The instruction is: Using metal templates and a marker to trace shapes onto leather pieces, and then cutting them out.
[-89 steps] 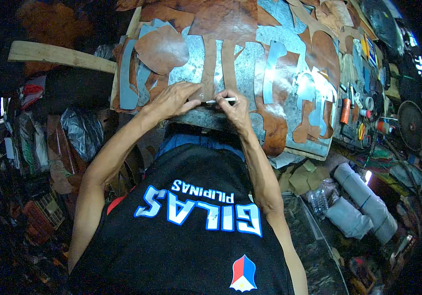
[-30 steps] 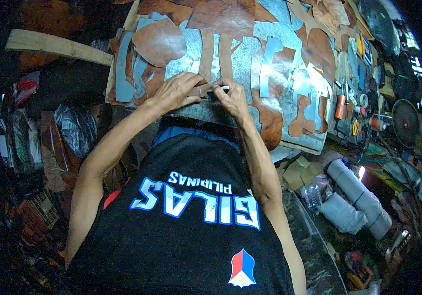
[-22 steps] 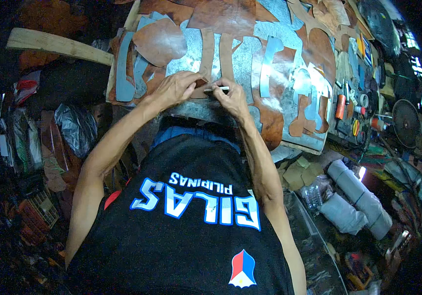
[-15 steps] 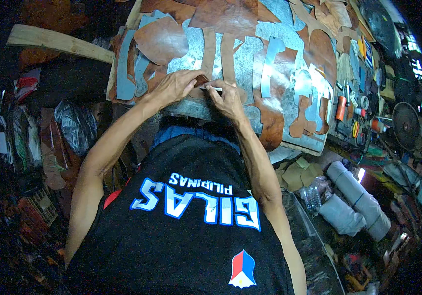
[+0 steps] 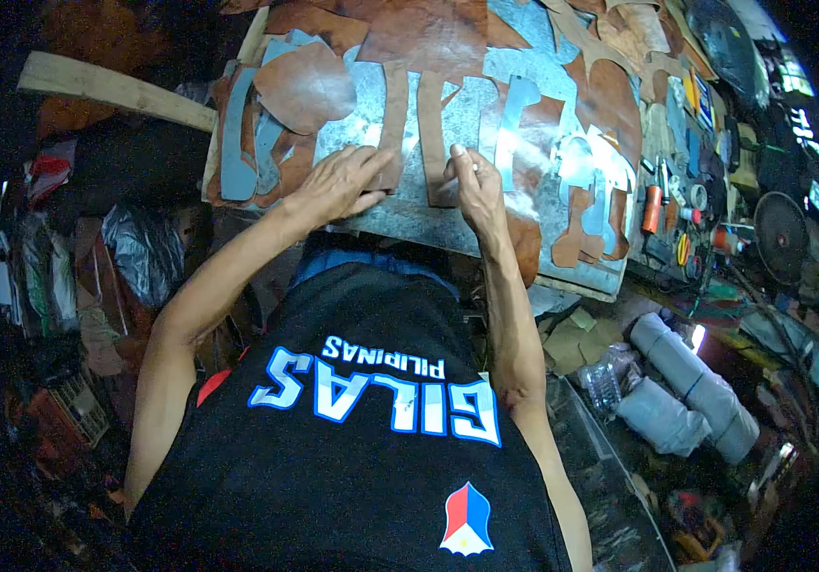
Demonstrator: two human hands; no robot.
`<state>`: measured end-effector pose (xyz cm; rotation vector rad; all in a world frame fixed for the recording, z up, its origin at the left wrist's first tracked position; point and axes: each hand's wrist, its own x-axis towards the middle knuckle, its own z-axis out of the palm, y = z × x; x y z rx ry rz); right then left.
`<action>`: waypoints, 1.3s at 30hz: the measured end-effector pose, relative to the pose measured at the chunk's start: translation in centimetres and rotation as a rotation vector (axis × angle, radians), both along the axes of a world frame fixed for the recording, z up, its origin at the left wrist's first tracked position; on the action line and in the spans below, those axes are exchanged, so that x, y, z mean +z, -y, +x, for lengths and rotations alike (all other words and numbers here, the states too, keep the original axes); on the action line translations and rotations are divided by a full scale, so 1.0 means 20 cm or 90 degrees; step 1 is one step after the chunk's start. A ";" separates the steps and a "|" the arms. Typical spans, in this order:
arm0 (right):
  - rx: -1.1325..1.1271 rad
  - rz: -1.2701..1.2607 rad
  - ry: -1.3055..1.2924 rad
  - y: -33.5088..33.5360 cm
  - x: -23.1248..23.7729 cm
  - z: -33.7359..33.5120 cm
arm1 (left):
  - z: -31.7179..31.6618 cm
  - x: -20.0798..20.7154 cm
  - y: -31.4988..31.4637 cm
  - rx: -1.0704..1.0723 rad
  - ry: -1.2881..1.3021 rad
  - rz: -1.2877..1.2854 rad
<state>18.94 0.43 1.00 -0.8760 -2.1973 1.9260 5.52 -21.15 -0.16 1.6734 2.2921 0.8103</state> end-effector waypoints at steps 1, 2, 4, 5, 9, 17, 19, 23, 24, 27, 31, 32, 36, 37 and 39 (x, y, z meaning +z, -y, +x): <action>0.034 0.160 -0.008 0.01 0.02 0.02 | 0.02 0.00 0.00 0.002 -0.033 -0.039; 0.068 0.319 -0.015 0.02 0.04 0.04 | 0.02 -0.01 -0.01 -0.003 -0.034 -0.034; 0.099 0.481 -0.019 0.05 0.07 0.07 | 0.03 -0.01 -0.02 0.013 -0.033 -0.081; 0.137 0.525 0.076 0.08 0.08 0.09 | 0.03 -0.01 -0.02 0.006 -0.081 -0.062; 0.180 0.600 0.208 0.13 0.05 0.13 | 0.06 0.02 -0.06 -0.003 -0.174 -0.059; 0.210 0.393 0.274 -0.02 0.06 0.03 | 0.02 0.07 -0.10 -0.026 -0.043 -0.163; 0.227 0.360 0.237 -0.07 -0.01 0.07 | -0.01 0.11 -0.08 0.046 0.017 0.009; 0.090 -0.102 0.203 -0.03 0.10 0.06 | 0.02 0.21 0.09 0.318 0.584 0.076; 0.101 -0.107 0.203 0.00 0.13 0.06 | 0.05 0.17 0.15 0.403 0.828 0.147; -0.062 -0.514 0.028 0.10 0.15 0.08 | 0.19 0.07 0.28 0.452 1.047 0.061; -0.071 -0.487 0.006 0.29 0.26 0.00 | 0.31 0.04 0.33 0.402 1.083 0.046; -0.067 -0.490 0.014 0.34 0.25 -0.01 | 0.32 0.03 0.33 0.410 1.087 0.048; 0.032 -0.344 0.099 0.44 0.18 -0.04 | 0.31 0.03 0.34 0.407 1.145 0.078; 0.091 -0.217 0.097 0.47 0.08 -0.02 | 0.30 0.04 0.34 0.423 1.189 0.074; 0.204 0.016 0.086 0.49 0.01 -0.01 | 0.29 0.07 0.33 0.443 1.221 0.051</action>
